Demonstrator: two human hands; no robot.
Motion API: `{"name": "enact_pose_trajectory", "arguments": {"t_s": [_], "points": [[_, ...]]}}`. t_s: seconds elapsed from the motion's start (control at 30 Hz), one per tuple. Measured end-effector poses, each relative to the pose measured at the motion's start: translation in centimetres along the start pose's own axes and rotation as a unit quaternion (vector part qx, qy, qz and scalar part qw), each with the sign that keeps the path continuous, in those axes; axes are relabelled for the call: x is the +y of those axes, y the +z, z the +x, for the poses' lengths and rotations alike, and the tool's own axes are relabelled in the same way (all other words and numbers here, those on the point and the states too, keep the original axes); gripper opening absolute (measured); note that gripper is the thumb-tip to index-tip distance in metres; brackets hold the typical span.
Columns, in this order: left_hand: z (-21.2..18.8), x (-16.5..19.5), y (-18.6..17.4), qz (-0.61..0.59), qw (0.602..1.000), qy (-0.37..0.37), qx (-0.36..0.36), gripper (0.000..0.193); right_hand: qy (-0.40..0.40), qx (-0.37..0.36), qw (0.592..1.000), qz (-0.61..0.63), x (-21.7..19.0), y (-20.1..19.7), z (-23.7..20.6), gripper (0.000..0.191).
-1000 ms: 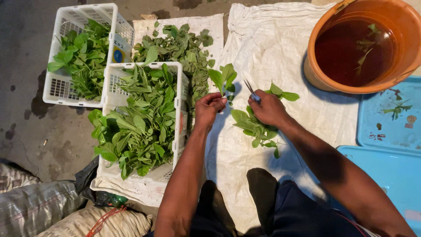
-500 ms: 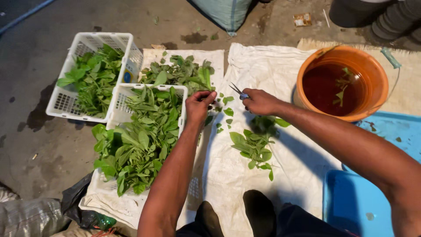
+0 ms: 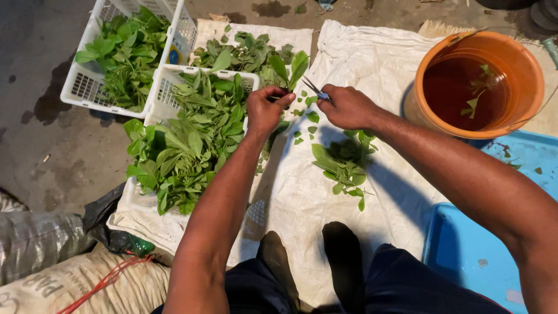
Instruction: The person sits on the floor and uses scissors to trim leaves from stems. They pick up leafy stems from a white crate, cut the leaves off, and place the cut leaves onto a white sack on the floor. The stems are discarded into a nearby bucket.
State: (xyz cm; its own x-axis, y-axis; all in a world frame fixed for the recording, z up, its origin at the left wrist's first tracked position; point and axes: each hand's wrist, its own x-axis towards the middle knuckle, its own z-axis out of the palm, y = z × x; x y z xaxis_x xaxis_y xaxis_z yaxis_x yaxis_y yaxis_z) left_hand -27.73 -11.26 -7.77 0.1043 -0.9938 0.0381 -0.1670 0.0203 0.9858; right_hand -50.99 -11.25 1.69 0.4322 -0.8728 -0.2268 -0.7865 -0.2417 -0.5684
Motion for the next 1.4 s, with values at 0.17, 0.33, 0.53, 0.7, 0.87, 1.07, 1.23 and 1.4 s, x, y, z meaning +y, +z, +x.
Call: {"name": "enact_pose_trajectory", "arguments": {"t_s": [0.17, 0.33, 0.53, 0.7, 0.87, 1.07, 1.23, 1.4], "points": [[-1.5, -0.3, -0.4, -0.008, 1.000, 0.024, 0.003, 0.016, -0.004, -0.012, 0.999, -0.048, -1.0, 0.5, 0.7, 0.035], [-2.5, -0.2, -1.4, 0.050, 0.998, -0.017, 0.035, 0.015, 0.011, -0.003, 0.999, -0.045, -0.6, 1.5, 0.9, 0.036], [-3.6, 0.4, -2.7, 0.210, 0.966, -0.039, 0.146, 0.018, -0.003, -0.005, 1.000, -0.002, 1.0, 4.1, 1.0, 0.036], [-5.0, 1.2, -2.6, 0.305, 0.933, 0.038, 0.186, 0.014, -0.028, -0.030, 0.997, 0.068, 0.1, 5.2, 2.7, 0.036], [-5.3, 1.5, -2.6, 0.321, 0.935, 0.030, 0.151, 0.012, -0.005, -0.046, 0.997, 0.056, -1.1, 5.3, 4.1, 0.038], [-3.9, 1.4, -3.6, 0.319, 0.940, 0.029, 0.116, 0.018, 0.000, 0.028, 0.999, 0.036, -0.6, 4.8, 4.1, 0.038], [-0.8, 1.5, -5.9, 0.286, 0.957, -0.003, 0.050, 0.021, 0.014, 0.027, 0.999, 0.021, 0.0, 3.6, 3.7, 0.038], [3.0, 2.9, -7.0, 0.257, 0.966, 0.016, -0.005, 0.023, 0.041, 0.044, 0.990, 0.126, -1.0, 2.3, 2.6, 0.033]]}}
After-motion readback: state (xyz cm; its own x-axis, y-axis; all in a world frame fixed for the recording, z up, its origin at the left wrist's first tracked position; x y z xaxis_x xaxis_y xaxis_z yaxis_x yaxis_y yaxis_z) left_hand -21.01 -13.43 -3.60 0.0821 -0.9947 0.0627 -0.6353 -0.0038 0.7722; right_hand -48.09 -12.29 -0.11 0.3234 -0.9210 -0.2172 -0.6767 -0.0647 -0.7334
